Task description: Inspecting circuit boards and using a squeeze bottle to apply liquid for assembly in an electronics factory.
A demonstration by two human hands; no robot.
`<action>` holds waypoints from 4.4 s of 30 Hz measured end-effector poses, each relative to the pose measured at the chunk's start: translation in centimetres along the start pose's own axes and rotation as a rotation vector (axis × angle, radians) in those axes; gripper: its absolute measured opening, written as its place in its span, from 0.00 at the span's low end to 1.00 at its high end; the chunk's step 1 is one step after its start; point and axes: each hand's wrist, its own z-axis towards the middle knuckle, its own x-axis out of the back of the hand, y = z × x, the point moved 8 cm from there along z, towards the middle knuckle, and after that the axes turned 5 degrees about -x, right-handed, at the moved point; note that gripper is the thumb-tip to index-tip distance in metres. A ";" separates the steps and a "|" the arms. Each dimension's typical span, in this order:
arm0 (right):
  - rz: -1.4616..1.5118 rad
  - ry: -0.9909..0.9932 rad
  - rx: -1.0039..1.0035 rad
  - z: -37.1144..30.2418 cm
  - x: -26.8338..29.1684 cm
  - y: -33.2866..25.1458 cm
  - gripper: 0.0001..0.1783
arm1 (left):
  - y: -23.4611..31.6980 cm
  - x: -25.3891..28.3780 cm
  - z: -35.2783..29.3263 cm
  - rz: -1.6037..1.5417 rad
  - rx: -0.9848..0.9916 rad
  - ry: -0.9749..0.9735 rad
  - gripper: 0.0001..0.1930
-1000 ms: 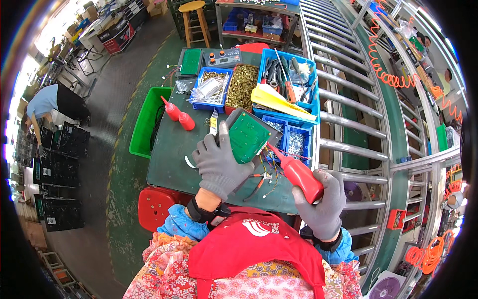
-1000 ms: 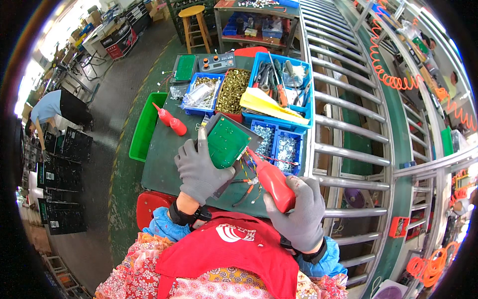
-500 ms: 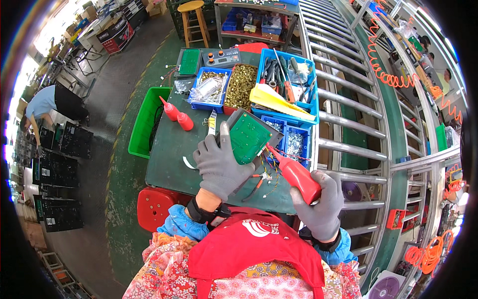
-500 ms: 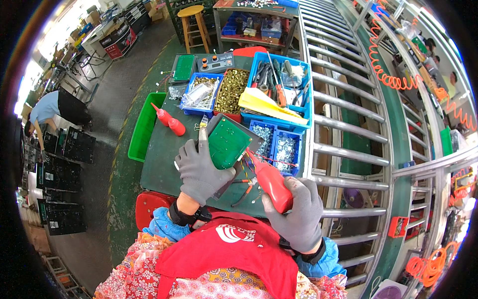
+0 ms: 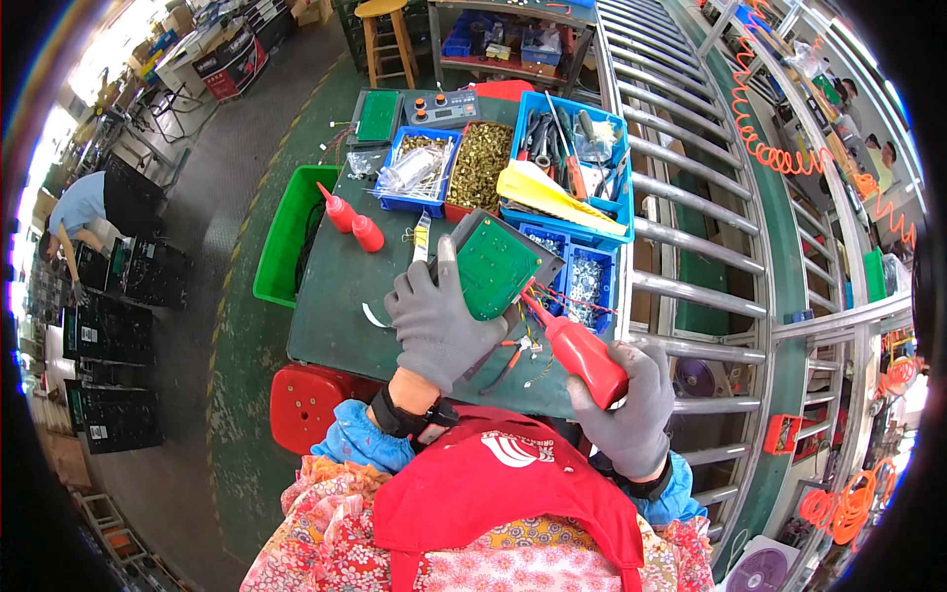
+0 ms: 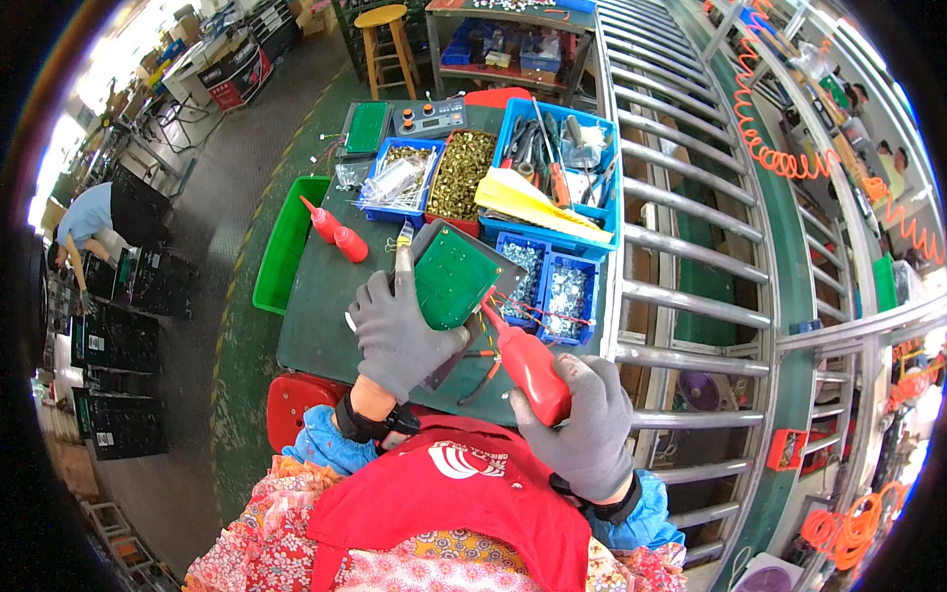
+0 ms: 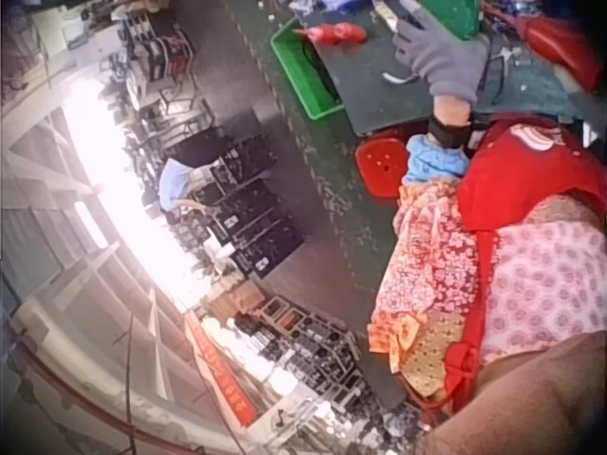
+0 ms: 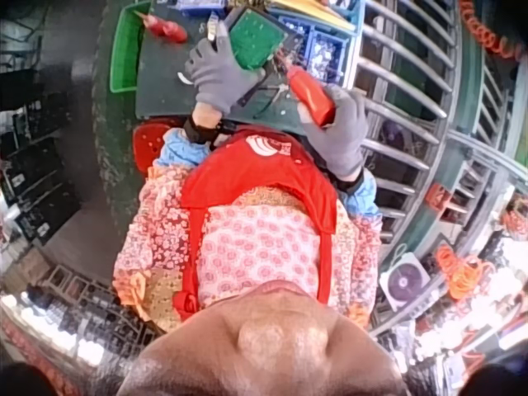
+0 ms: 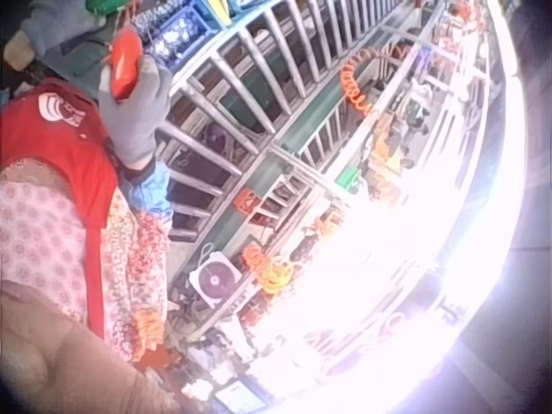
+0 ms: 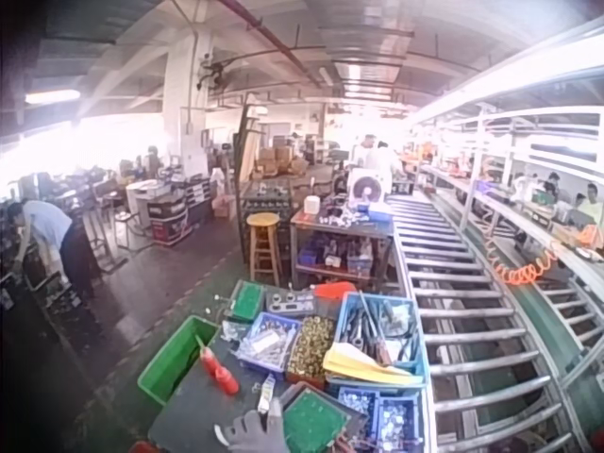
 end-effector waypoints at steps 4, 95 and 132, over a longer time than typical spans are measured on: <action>0.018 0.005 0.016 -0.1 0.0 -0.2 0.28 | -0.2 -0.3 0.0 -0.001 0.012 -0.025 0.54; 1.632 0.328 -1.209 6.1 -11.0 24.7 0.36 | -15.0 -28.5 41.8 0.264 -0.197 -0.666 0.58; 1.096 0.449 -0.650 10.8 -0.2 16.0 0.40 | 0.9 -4.8 23.0 -2.175 0.041 -0.460 0.41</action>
